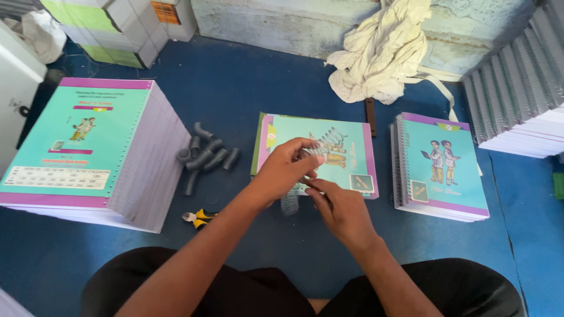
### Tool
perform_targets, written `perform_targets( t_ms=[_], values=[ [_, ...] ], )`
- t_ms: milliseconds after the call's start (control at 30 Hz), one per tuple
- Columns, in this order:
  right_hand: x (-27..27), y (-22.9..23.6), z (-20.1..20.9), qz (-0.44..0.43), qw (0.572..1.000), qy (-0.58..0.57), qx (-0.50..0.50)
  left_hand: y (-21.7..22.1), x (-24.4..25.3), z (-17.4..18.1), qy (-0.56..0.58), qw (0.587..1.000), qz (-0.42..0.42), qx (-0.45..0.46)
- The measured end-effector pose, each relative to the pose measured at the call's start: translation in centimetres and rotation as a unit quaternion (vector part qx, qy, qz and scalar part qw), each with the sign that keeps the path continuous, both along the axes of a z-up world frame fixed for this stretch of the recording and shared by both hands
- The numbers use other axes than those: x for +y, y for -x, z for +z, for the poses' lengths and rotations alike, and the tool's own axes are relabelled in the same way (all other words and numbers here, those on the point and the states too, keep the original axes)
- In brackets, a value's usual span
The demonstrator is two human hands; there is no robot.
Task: The person sits on the floor and binds notebooks by hand. They insert a plastic spiral binding into the punched holes of a notebook, then secure the ends with plastic caps. The person repeats this process on multiple notebooks, stacking the finished ones nearby.
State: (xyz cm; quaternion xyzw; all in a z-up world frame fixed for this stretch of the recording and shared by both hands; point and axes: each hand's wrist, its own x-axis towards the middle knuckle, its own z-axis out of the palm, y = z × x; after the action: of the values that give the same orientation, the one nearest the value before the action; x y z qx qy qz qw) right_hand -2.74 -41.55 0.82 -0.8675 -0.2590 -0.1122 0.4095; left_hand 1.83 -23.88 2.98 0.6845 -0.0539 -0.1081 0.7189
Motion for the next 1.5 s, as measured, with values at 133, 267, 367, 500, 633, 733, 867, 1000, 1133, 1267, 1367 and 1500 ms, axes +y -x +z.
perform_targets(
  t_ms=[133,267,367,500,633,733,867,1000,1133,1267,1367,1500],
  values=[
    [0.1,0.0,-0.4,-0.008,1.000,-0.015,0.006,0.8,2.6,0.4,-0.034,0.999,-0.015,-0.013],
    [0.3,-0.2,-1.2,-0.055,0.987,-0.094,0.117,2.0,4.9,0.3,-0.076,0.996,-0.037,-0.002],
    [0.3,-0.4,-1.5,-0.079,0.971,-0.177,0.139,3.1,5.5,-0.2,-0.107,0.993,-0.040,0.001],
    [-0.4,-0.6,-1.1,-0.056,0.968,-0.190,0.157,4.3,5.0,-1.1,-0.123,0.991,-0.044,0.014],
    [-0.6,-0.6,-1.1,-0.034,0.977,-0.145,0.156,4.9,4.6,-1.3,-0.133,0.989,-0.055,-0.019],
    [-0.4,-0.7,-1.2,-0.006,0.981,-0.146,0.131,4.8,4.6,-1.1,-0.158,0.986,-0.047,-0.033],
    [-0.3,-0.8,-1.0,0.046,0.989,-0.087,0.109,4.7,3.6,-1.0,-0.141,0.989,-0.027,-0.026],
    [0.0,-0.7,-0.9,0.068,0.991,-0.064,0.092,4.5,3.0,-1.5,-0.119,0.993,-0.019,-0.011],
    [0.0,-1.0,-0.8,0.051,0.956,-0.164,0.237,4.6,3.0,-1.6,-0.113,0.991,-0.013,-0.063],
    [0.3,-1.2,-0.9,0.033,0.932,-0.222,0.284,5.0,2.7,-1.1,-0.102,0.992,0.019,-0.066],
    [0.6,-1.1,-1.1,-0.018,0.931,-0.211,0.299,5.5,2.0,-0.7,-0.148,0.986,0.055,-0.053],
    [1.1,-0.5,-1.5,-0.065,0.930,-0.188,0.310,6.0,1.3,-0.5,-0.195,0.974,0.099,-0.057]
  ],
)
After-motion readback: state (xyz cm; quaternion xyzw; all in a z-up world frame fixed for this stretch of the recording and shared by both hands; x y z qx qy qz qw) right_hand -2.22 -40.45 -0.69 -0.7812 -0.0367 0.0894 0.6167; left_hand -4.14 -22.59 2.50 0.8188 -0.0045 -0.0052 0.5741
